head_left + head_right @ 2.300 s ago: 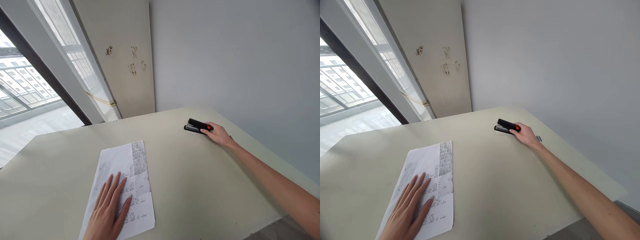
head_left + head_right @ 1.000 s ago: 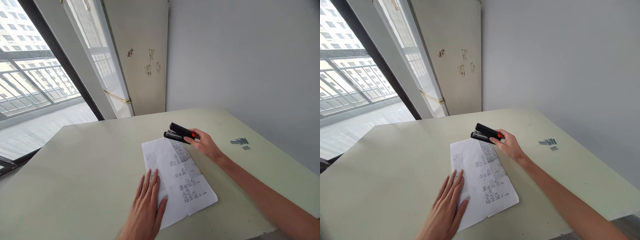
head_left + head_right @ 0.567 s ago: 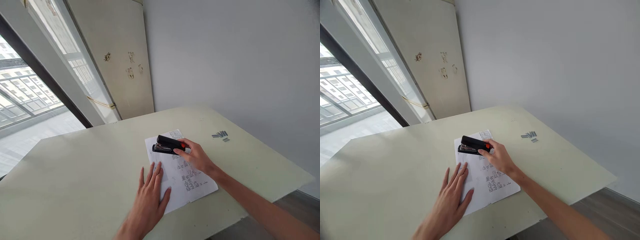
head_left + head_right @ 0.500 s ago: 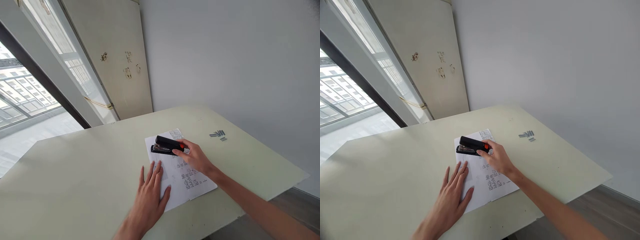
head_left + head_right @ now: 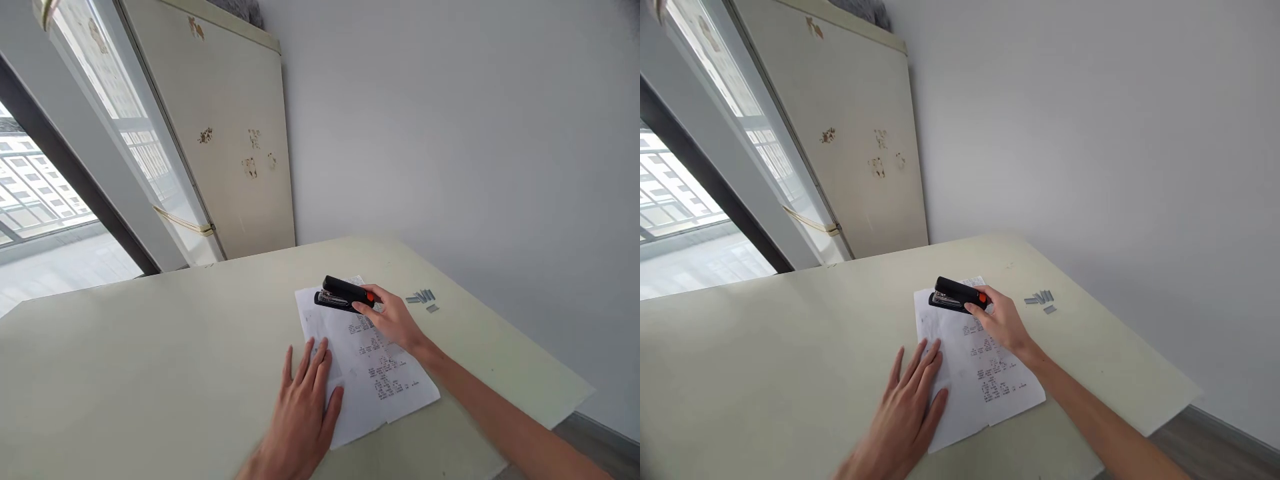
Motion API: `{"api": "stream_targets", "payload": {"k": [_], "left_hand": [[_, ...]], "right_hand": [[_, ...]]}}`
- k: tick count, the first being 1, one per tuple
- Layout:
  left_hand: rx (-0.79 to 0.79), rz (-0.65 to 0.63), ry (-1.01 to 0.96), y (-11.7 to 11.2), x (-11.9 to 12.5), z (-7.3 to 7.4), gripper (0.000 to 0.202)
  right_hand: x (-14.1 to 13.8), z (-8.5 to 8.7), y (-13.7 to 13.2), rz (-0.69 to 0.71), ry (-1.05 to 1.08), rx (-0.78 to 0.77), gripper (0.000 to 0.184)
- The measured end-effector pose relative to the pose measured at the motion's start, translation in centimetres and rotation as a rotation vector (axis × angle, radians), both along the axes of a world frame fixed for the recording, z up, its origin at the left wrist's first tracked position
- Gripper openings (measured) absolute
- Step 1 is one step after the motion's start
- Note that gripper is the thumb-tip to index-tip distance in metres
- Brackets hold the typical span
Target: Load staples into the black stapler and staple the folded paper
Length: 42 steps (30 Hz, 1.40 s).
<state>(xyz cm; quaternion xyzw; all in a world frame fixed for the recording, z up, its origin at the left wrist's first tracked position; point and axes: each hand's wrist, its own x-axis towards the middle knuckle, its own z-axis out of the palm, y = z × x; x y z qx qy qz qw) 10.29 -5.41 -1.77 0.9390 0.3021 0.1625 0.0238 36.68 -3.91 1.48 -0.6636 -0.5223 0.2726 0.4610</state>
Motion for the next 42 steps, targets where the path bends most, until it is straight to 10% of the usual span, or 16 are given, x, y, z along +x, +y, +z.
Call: {"api": "stream_targets", "payload": {"k": [12,24,34,42], "left_hand": [[-0.029,-0.016,-0.008,0.4,-0.8,0.3,0.051],[0.096,0.234,0.031,1.4,-15.6,-0.4,0.077],[0.147,0.46,0.034,-1.0,-23.8,-1.6,0.063],[0.159,0.389,0.005,-3.4,-21.9,-0.5,0.066]], "right_hand": [[1.4,0.4,1.9,-0.06,0.003,-0.058,0.047],[1.4,-0.9,3.1,-0.085,-0.079,-0.064,0.043],[-8.3,0.5,8.4,0.195,-0.08,0.08,0.035],[-17.3,-1.4,15.2,0.347,-0.073,0.134,0.034]]}}
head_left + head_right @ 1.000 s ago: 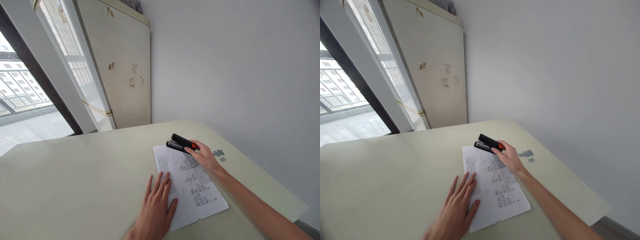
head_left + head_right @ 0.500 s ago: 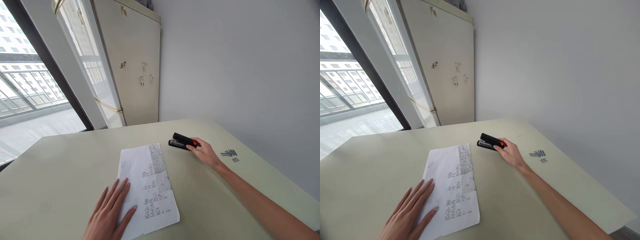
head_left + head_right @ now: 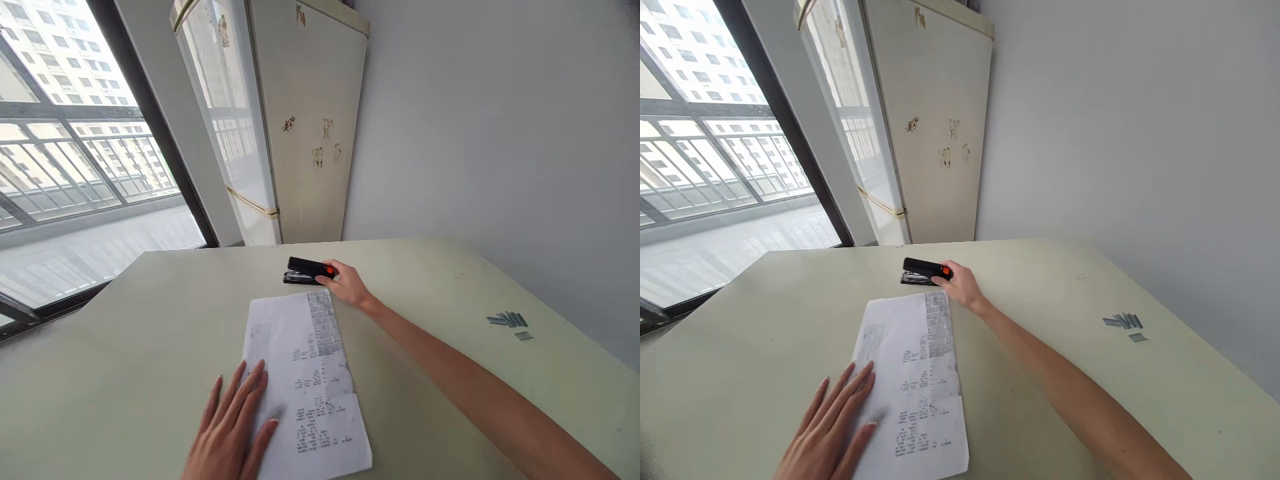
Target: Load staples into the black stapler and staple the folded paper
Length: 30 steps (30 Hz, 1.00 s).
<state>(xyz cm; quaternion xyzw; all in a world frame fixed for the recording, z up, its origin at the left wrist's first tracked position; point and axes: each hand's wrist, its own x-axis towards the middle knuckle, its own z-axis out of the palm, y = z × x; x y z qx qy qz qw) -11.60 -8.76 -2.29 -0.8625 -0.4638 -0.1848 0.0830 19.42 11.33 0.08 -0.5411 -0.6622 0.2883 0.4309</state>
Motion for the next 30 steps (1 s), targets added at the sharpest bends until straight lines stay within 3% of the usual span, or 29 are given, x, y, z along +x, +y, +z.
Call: {"api": "stream_targets", "payload": {"k": [7,10,13,16,19,24,27,30], "left_hand": [[0.012,-0.088,0.049,-1.1,4.1,0.3,0.075],[0.012,-0.102,0.032,-0.9,5.8,-0.1,0.075],[0.003,-0.132,0.006,-0.3,7.8,-0.7,0.071],[-0.033,-0.163,-0.025,0.7,10.3,-0.9,0.064],[-0.064,-0.201,-0.034,1.7,13.4,-0.8,0.056],[-0.13,-0.288,-0.078,2.8,19.1,-0.3,0.05],[-0.174,-0.322,-0.111,3.1,22.3,-0.3,0.048],[-0.196,-0.365,-0.141,3.1,24.8,-0.2,0.047]], "right_hand": [[-7.2,-1.1,4.0,0.125,-0.045,-0.014,0.028],[-8.0,-1.0,4.0,0.165,-0.081,-0.011,0.028],[-6.8,-0.4,2.2,0.171,-0.115,0.018,0.049],[-3.2,0.5,-2.1,0.15,-0.156,0.035,0.07],[2.4,0.8,-8.5,0.119,-0.245,0.042,0.061],[11.3,-0.9,-19.5,-0.174,-0.413,-0.127,0.057],[13.8,-2.5,-24.1,-0.28,-0.454,-0.168,0.057],[14.8,-3.9,-26.5,-0.343,-0.456,-0.154,0.058]]}}
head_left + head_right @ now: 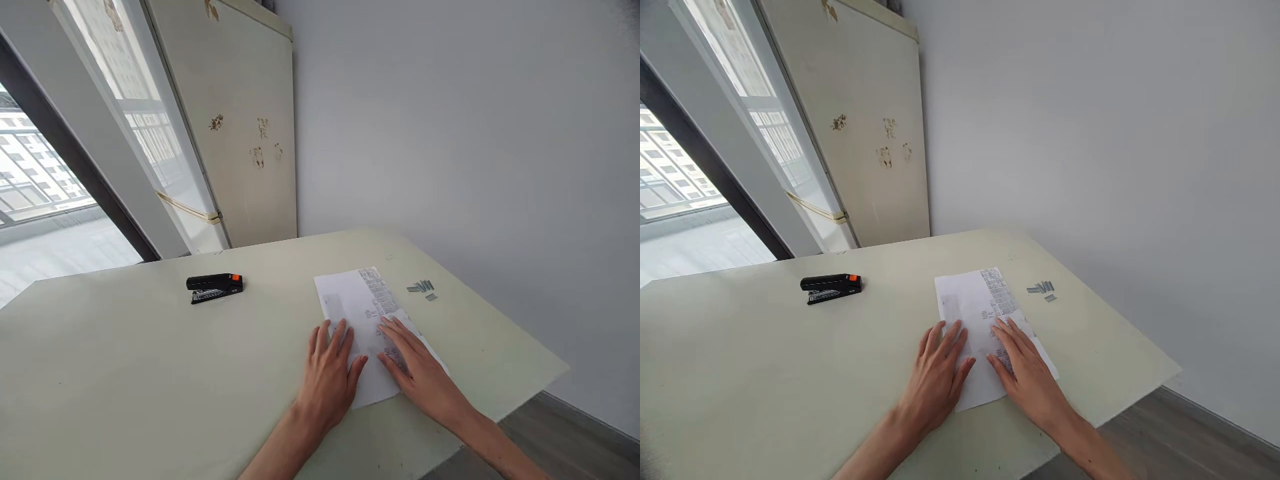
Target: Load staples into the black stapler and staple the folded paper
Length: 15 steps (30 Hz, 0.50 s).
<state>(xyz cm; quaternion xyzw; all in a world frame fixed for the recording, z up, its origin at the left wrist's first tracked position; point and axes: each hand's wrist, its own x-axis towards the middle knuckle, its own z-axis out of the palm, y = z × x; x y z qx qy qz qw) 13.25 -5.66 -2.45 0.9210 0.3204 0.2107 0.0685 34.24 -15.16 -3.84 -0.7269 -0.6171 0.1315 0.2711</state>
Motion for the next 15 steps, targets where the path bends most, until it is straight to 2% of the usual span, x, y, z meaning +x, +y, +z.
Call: {"api": "stream_targets", "payload": {"k": [3,5,7,10,15], "left_hand": [[-0.031,-0.063,-0.031,-0.3,0.7,0.4,0.048],[-0.069,-0.078,-0.051,-0.8,-0.4,0.6,0.05],[-0.095,-0.059,-0.059,-1.6,-2.9,0.7,0.052],[-0.051,-0.039,-0.025,-3.0,-7.8,0.5,0.057],[0.007,0.031,0.04,-5.0,-15.1,0.5,0.062]], "right_hand": [[0.8,-1.0,-1.1,-0.045,-0.028,0.025,0.059],[1.4,-1.3,-1.6,-0.065,-0.053,0.035,0.061],[1.9,-1.5,-2.1,-0.079,-0.063,0.032,0.062],[2.1,-1.7,-2.4,-0.107,-0.056,0.024,0.062],[1.1,-1.4,-2.2,-0.132,-0.033,0.078,0.06]]}}
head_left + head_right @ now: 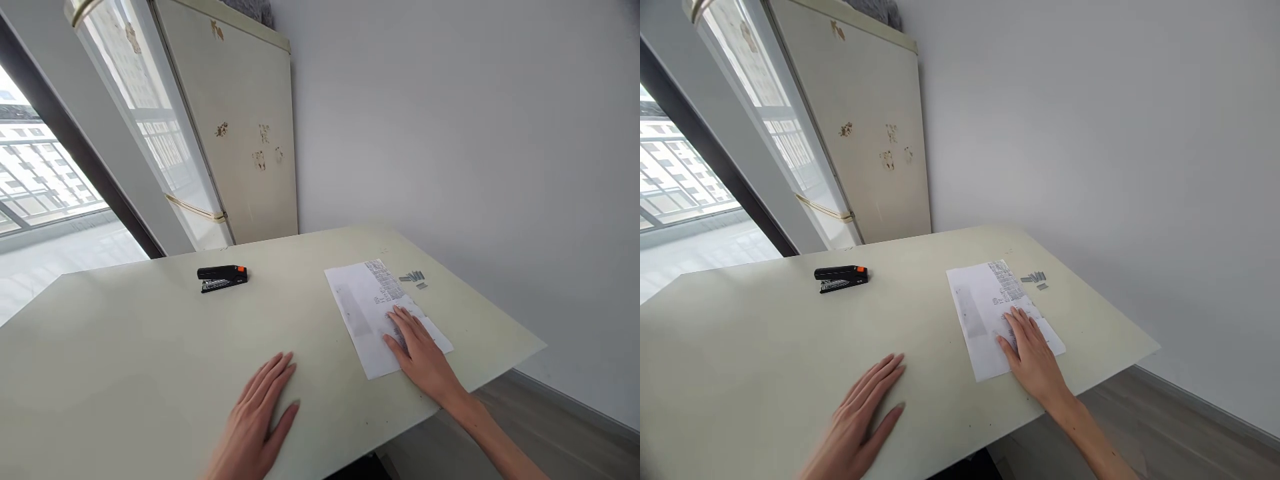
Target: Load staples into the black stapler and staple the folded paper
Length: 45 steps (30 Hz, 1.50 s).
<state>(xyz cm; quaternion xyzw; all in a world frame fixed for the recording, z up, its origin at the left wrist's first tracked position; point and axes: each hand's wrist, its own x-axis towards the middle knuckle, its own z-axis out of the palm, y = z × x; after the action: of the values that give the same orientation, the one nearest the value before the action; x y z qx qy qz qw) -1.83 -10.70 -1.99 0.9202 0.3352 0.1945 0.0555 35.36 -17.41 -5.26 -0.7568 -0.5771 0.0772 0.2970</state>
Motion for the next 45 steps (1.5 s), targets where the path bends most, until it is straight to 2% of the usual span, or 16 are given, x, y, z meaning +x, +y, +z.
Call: {"api": "stream_targets", "payload": {"k": [3,6,12,19,27,36,45], "left_hand": [[0.026,0.04,-0.006,-1.0,-2.5,0.2,0.062],[0.024,0.103,-0.033,-1.7,-3.6,0.1,0.059],[0.06,0.134,-0.095,-1.8,-3.7,-0.8,0.055],[0.04,0.133,-0.069,-1.5,-3.6,-0.7,0.059],[0.049,0.097,-0.095,-1.3,-3.8,-1.3,0.056],[0.053,0.047,-0.075,-1.1,-4.0,-0.4,0.053],[-0.134,0.167,-0.148,-0.9,-3.8,1.5,0.045]], "right_hand": [[-1.5,1.0,-0.4,0.006,0.075,0.082,0.055],[-3.5,2.2,-1.0,0.07,0.181,0.126,0.048],[-7.8,3.6,-1.6,0.246,0.368,0.107,0.031],[-11.4,4.6,-1.8,0.382,0.626,-0.042,0.026],[-11.7,4.3,-1.3,0.32,0.716,-0.127,0.029],[-12.1,4.0,-1.5,0.286,0.716,-0.14,0.03],[-12.3,3.1,-1.5,0.372,0.666,-0.065,0.023]]}}
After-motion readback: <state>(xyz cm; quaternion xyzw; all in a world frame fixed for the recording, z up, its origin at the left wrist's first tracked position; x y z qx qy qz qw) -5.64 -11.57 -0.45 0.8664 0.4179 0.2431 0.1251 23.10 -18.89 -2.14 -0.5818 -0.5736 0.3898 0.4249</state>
